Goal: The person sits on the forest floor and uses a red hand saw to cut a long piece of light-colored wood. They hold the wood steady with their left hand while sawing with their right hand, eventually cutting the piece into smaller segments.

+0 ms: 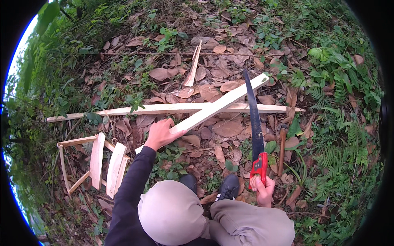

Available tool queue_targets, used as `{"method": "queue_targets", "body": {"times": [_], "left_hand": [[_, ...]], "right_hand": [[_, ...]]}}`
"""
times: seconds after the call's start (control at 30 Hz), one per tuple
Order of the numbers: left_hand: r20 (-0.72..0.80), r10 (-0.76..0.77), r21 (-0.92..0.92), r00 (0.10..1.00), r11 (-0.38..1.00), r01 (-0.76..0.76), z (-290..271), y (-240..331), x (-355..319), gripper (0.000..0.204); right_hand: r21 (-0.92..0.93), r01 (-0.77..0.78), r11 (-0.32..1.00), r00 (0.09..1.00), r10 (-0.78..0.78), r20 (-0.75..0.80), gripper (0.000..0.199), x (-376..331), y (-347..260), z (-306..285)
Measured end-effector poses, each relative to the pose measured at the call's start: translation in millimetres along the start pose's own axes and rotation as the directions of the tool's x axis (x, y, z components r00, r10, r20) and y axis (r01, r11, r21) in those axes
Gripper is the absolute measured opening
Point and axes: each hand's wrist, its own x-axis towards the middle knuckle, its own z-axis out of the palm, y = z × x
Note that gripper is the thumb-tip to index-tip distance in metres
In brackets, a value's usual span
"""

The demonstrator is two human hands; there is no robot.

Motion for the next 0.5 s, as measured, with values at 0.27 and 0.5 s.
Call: {"method": "queue_targets", "body": {"times": [0.27, 0.5], "left_hand": [[-0.146, 0.024, -0.034, 0.989, 0.999, -0.03, 39.1, 14.1, 9.8, 0.053], [-0.244, 0.089, 0.022, 0.966, 0.996, -0.087, 24.8, -17.2, 7.0, 0.05]], "right_hand": [[-0.198, -0.127, 0.972, 0.99, 0.137, 0.038, 0.021, 5.9, -0.4, 7.2], [-0.223, -0.134, 0.965, 0.989, 0.143, 0.023, 0.02, -4.2, 7.2, 21.1]]}}
